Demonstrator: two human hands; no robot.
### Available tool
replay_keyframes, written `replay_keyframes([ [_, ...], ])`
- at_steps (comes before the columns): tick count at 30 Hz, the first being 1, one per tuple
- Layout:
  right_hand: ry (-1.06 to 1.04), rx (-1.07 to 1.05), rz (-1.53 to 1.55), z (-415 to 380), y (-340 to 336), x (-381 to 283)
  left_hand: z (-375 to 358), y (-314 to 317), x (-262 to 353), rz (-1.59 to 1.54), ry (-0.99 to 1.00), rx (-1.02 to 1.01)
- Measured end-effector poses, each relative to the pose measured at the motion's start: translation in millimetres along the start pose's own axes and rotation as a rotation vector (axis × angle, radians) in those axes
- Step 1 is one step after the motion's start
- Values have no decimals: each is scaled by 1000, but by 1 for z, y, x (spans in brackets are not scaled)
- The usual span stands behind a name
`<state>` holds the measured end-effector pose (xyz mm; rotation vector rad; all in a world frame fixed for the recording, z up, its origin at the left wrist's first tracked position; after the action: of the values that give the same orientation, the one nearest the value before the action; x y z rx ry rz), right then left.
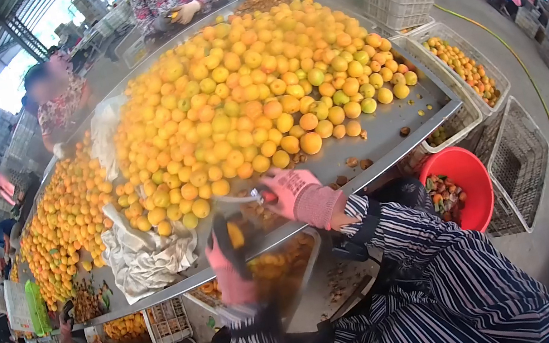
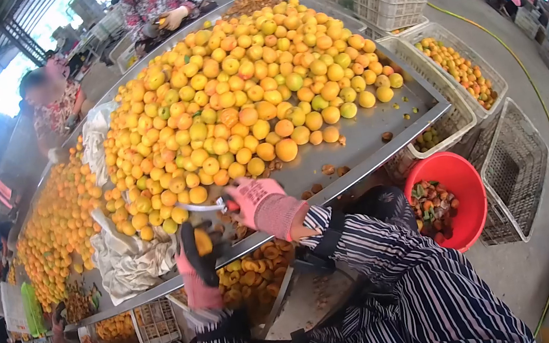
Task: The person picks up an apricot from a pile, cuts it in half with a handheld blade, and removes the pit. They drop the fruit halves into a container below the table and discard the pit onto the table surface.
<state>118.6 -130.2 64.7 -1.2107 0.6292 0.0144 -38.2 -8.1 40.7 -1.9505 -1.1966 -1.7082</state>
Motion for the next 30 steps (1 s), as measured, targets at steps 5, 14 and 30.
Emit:
replay_keyframes([
  [5, 410, -102, -371, 7, -26, 65, -61, -62, -43, 570, 338, -254],
  [14, 466, -172, -415, 12, -17, 98, -80, -81, -90, 571, -66, 165],
  [30, 135, -268, 373, -104, -47, -39, -157, 16, -14, -772, -12, -176],
])
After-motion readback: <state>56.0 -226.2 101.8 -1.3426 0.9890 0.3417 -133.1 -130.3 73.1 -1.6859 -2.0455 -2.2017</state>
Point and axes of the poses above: each hand's wrist, its own z-axis towards the middle knuckle, its own y-axis out of the palm, x = y × z, the point moved 1 cm from there along z, towards the middle knuckle, and after that the axes turned 5 degrees about -z, right-handed, at the moved point
